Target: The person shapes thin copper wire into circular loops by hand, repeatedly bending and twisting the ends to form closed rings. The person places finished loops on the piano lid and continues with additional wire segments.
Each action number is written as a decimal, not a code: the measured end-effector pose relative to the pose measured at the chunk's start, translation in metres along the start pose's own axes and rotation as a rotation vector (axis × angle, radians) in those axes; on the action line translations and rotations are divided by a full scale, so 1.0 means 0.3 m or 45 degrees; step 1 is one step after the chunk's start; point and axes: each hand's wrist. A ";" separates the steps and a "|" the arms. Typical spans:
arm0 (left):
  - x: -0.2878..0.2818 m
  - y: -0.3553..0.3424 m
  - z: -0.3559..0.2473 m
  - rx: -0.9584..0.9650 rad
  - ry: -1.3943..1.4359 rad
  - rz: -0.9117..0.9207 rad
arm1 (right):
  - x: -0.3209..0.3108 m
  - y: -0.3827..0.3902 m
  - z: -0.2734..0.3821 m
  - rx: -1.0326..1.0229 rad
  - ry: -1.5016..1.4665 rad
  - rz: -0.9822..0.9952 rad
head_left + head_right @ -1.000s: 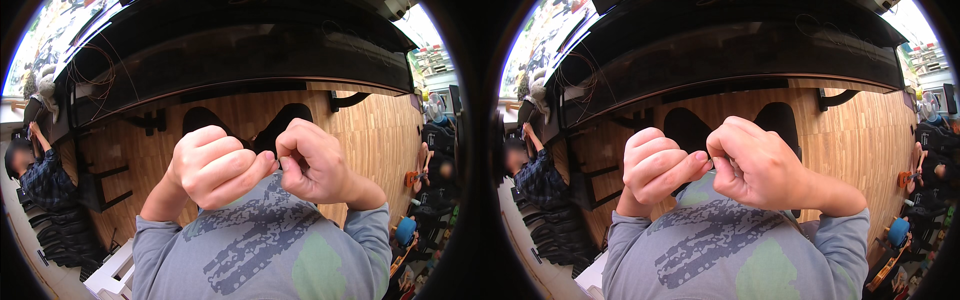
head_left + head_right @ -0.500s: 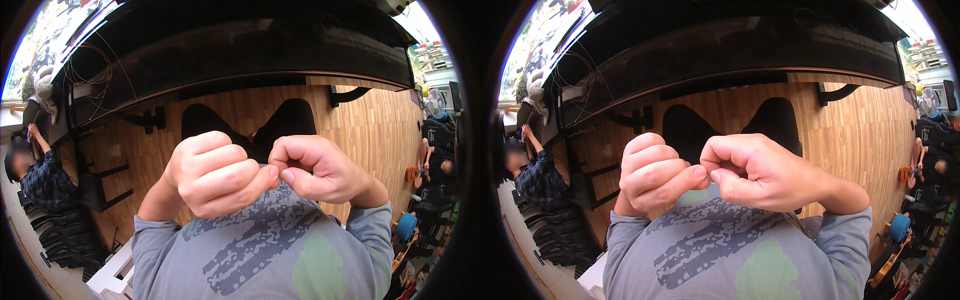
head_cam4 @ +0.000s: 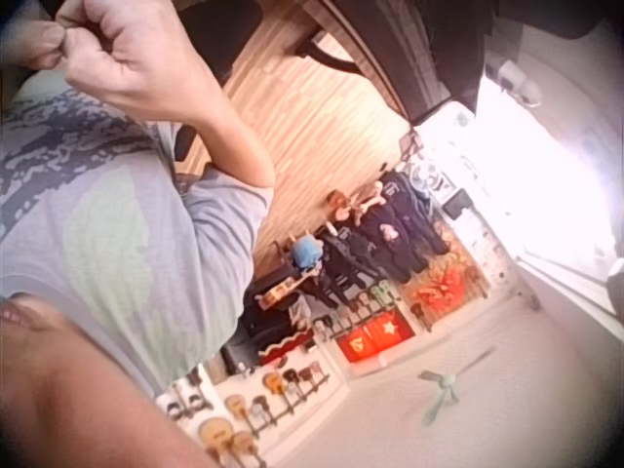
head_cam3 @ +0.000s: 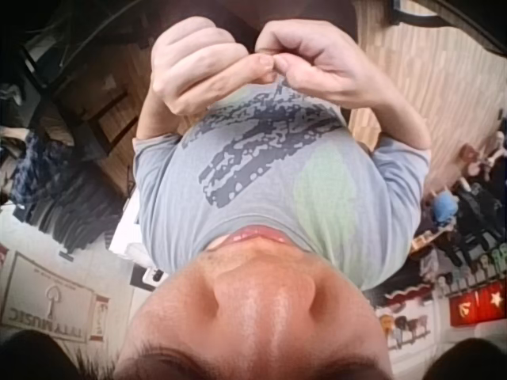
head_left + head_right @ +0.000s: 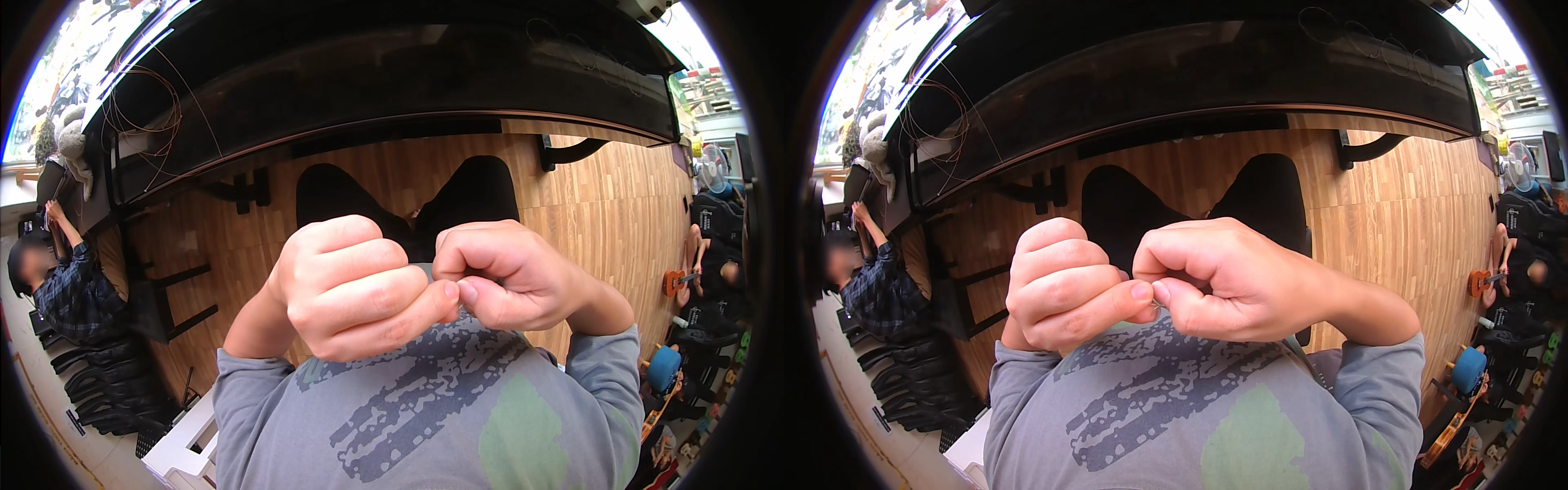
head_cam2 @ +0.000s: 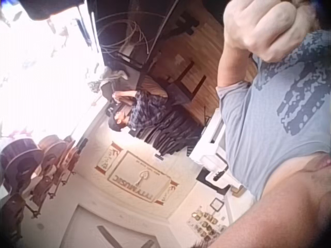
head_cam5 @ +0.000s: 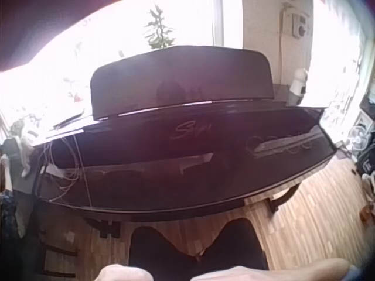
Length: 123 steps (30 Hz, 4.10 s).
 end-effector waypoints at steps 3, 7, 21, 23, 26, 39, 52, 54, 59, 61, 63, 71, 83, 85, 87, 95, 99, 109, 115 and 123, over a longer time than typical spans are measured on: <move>-0.005 0.004 0.007 -0.021 -0.026 -0.027 | 0.005 0.004 -0.001 0.022 -0.139 -0.083; -0.002 0.016 0.045 -0.057 -0.046 -0.023 | -0.025 -0.007 -0.015 -0.260 0.156 -0.228; 0.102 0.181 0.230 -1.162 0.614 -0.630 | -0.227 -0.188 -0.202 0.078 -0.730 -0.804; 0.111 0.200 0.248 -1.231 0.551 -0.603 | -0.324 -0.209 -0.224 0.059 -0.622 -0.994; 0.140 0.191 0.270 -1.275 0.524 -0.536 | -0.459 -0.238 -0.262 0.092 -0.468 -1.227; 0.508 0.028 0.555 -0.483 -0.526 0.481 | -0.555 -0.213 -0.328 -0.072 0.610 -1.762; 0.627 -0.063 0.626 -0.579 -0.558 0.443 | -0.670 -0.178 -0.426 -0.019 1.207 -2.140; 0.622 -0.071 0.626 -0.602 -0.548 0.486 | -0.675 -0.180 -0.419 0.002 1.159 -2.130; 0.629 -0.080 0.629 -0.597 -0.477 0.479 | -0.678 -0.175 -0.416 0.052 1.117 -2.124; 0.629 -0.084 0.629 -0.585 -0.462 0.478 | -0.681 -0.176 -0.417 0.052 1.134 -2.146; 0.631 -0.084 0.630 -0.572 -0.458 0.464 | -0.681 -0.179 -0.419 0.052 1.141 -2.172; 0.631 -0.075 0.626 -0.524 -0.417 0.456 | -0.673 -0.176 -0.432 0.099 1.166 -2.204; 0.591 -0.040 0.592 -0.280 -0.164 -0.012 | -0.659 -0.150 -0.485 -0.293 0.919 -2.116; 0.575 -0.013 0.562 -0.269 -0.012 -0.099 | -0.668 -0.139 -0.491 -0.356 0.912 -2.017; 0.548 0.035 0.488 -0.369 0.101 -0.227 | -0.665 -0.134 -0.506 -0.381 0.904 -1.965; 0.055 0.278 0.325 -0.745 -0.689 -0.628 | -0.624 -0.167 -0.512 -0.433 1.031 -2.059; -0.172 0.437 0.390 -1.018 -1.141 -0.682 | -0.422 -0.250 -0.476 -0.627 1.003 -1.869; -0.188 0.535 0.427 -1.342 0.033 -1.071 | 0.049 -0.494 -0.301 -0.858 0.822 -1.020; -0.155 0.468 0.325 -1.440 0.585 -1.423 | 0.127 -0.526 -0.279 -0.682 0.713 -0.856; -0.107 0.429 0.223 -1.423 0.857 -1.540 | 0.197 -0.617 -0.222 -0.349 0.516 -0.719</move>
Point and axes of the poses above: each hand's wrist, its own y-axis away from the middle knuckle, its own x-axis out of the palm, z = x × y, and after that the axes turned 14 degrees about x, right-handed
